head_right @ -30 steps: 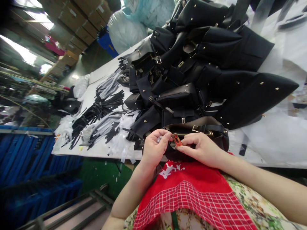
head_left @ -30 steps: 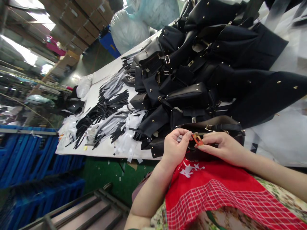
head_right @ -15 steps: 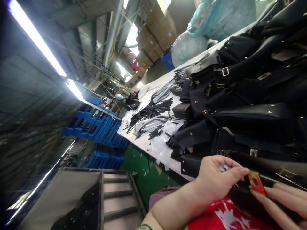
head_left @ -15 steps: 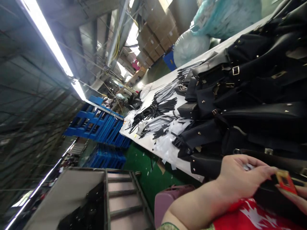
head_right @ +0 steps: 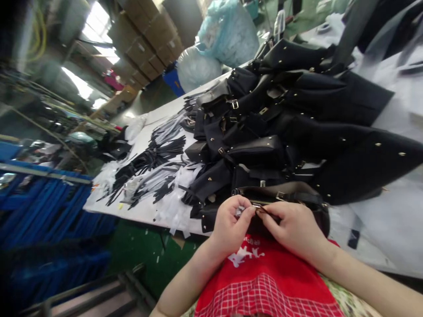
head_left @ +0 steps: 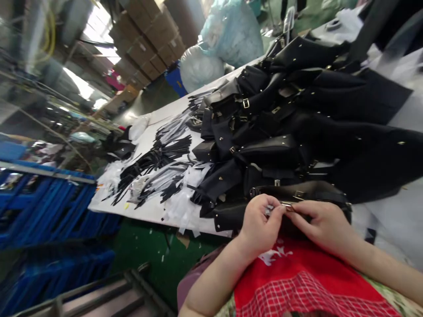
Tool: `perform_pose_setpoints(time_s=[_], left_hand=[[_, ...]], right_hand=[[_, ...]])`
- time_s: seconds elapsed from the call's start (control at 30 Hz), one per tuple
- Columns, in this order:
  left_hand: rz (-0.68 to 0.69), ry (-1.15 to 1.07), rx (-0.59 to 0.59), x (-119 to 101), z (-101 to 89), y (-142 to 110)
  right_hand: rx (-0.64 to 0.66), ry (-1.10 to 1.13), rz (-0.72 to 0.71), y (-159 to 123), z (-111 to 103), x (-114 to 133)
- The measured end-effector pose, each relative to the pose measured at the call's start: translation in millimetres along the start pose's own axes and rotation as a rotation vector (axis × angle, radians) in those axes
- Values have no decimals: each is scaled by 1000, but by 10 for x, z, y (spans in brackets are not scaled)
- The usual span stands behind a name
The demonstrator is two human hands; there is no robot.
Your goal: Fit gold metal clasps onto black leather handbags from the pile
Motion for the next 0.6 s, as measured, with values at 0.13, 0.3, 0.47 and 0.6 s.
perform_pose_setpoints(time_s=[0.13,0.3,0.47,0.6], left_hand=[[-168,-229,53,127,106,7],[-114,-119,-73,132,60,10],[-75,-92,-121,117,-10,38],[-73,-34,-61,187,9,112]], right_hand=[[29,-76,56,30,-11,60],[46,-101,147,57,-14,-37],[48,22,180,89,-27,-150],[233,395,111,101,91,-166]])
Point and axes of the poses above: each hand's wrist, its own y-axis towards the middle knuckle, its own z-axis out of the palm, x = y × z, the point moved 6 cm from there along y, towards the middle knuckle, and after that the axes turned 7 degrees about y, right-handed, at the moved point
